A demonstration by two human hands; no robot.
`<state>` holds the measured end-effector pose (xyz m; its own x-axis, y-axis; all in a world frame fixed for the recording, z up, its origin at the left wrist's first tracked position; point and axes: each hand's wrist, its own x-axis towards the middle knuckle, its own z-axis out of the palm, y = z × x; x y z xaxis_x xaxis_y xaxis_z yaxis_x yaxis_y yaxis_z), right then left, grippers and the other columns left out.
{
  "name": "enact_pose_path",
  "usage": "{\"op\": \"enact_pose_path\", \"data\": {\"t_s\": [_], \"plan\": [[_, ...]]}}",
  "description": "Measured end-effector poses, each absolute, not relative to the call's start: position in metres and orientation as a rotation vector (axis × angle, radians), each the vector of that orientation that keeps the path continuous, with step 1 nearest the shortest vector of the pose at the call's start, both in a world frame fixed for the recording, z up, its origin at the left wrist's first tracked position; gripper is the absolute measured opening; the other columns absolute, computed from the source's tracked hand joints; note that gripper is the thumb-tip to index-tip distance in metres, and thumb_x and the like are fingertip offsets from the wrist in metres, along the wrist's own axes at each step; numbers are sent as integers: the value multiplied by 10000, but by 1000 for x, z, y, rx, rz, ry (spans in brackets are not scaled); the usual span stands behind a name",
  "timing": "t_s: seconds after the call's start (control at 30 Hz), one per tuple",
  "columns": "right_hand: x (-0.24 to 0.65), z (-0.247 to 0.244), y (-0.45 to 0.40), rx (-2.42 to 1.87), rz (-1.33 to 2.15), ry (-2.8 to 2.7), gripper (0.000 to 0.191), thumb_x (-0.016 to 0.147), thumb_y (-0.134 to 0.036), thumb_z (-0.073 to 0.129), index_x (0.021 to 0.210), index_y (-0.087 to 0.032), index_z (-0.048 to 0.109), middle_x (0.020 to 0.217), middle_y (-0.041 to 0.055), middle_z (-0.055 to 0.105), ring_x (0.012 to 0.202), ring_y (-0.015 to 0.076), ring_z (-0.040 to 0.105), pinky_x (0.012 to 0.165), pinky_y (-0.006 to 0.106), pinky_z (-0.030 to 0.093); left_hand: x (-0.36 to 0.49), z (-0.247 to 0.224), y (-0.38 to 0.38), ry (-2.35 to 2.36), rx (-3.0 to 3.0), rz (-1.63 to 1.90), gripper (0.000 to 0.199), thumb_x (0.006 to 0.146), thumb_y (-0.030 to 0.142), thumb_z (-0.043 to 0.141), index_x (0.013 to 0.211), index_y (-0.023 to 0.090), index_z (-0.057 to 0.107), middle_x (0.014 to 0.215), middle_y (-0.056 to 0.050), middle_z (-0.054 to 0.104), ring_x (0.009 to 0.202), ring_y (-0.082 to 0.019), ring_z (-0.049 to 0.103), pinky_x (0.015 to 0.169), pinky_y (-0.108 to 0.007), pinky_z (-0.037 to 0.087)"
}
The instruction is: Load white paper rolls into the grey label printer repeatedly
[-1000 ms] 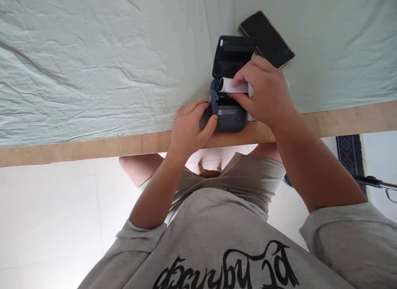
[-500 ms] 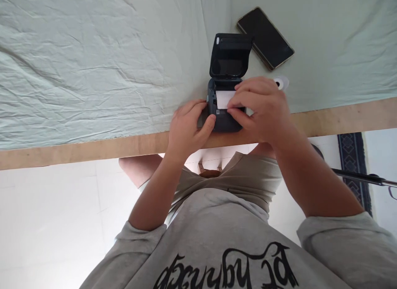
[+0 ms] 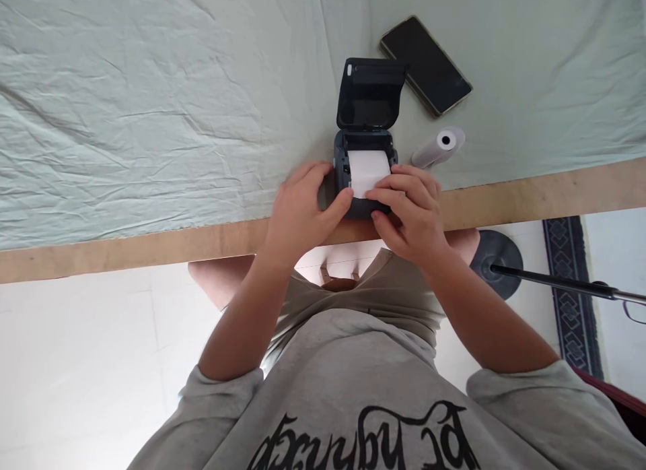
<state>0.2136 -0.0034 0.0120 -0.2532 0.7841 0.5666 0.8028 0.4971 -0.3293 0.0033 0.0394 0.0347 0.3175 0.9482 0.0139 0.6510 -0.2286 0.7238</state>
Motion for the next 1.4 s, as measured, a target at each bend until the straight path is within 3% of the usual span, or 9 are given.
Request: {"op": "enact_pose_path", "data": {"t_s": [0.17,0.23,0.4,0.57,0.7,0.83,1.0,1.23,1.4], "plan": [[214,4,-7,-1288,-77,-2073,300,909,-241,614,1194,-313,671,1152,56,733,1257,314,657,1060,498,553,15,48,72,1424,1763,676,529,1017,514,595,1478,279,488,1619,-68,527,1540,-240,471,1293,-407,386],[214,3,-6,-1283,-72,-2072,290,912,-251,594,1185,-313,672,1144,52,726,1250,315,658,1069,508,559,23,54,89,1366,1629,746,541,1078,482,521,1527,199,414,1653,-81,478,1559,-185,444,1292,-342,375],[210,0,-8,-1291,-175,-2002,315,907,-238,638,1203,-324,699,1136,19,758,1213,294,647,1014,464,495,34,72,104,1131,1702,917,137,1111,356,472,1104,274,582,1278,0,710,1254,-162,624,1157,-311,473],[209,-5,-12,-1310,-330,-1982,301,910,-268,670,1193,-348,735,1107,-28,809,957,228,652,876,418,473,29,80,91,1153,1763,1019,327,1077,344,450,770,241,495,901,-47,638,1012,-216,660,993,-391,529],[211,-8,-12,-1344,-287,-2000,292,922,-262,646,1177,-346,763,1128,4,805,961,238,660,869,429,481,36,86,91,1110,1866,1053,288,1059,260,458,772,259,452,847,-24,589,912,-183,619,917,-355,539],[211,-8,-12,-1315,-240,-1984,305,914,-249,651,1187,-341,751,1136,6,812,947,234,683,864,427,503,60,95,102,1268,2064,793,279,1085,266,474,807,260,453,968,-36,682,978,-213,657,911,-407,538],[212,-8,-12,-1287,-172,-1974,352,912,-233,653,1234,-345,740,1168,12,807,969,238,686,899,437,507,99,95,121,1580,2194,158,309,1111,376,396,1061,202,647,1155,-127,739,1120,-355,704,883,-535,538],[210,-4,-11,-1277,-132,-1941,323,912,-191,640,1177,-334,757,1125,-7,816,939,220,662,884,415,519,115,72,134,1549,2319,107,447,1115,374,339,1099,199,749,1182,-149,757,1089,-363,723,882,-571,538],[212,-5,-10,-1271,-47,-1950,397,922,-202,631,1258,-383,739,1159,-22,804,956,212,637,907,422,503,115,70,131,1518,2362,38,483,1104,347,327,1057,203,785,1176,-148,759,1060,-376,728,843,-568,534]]}}
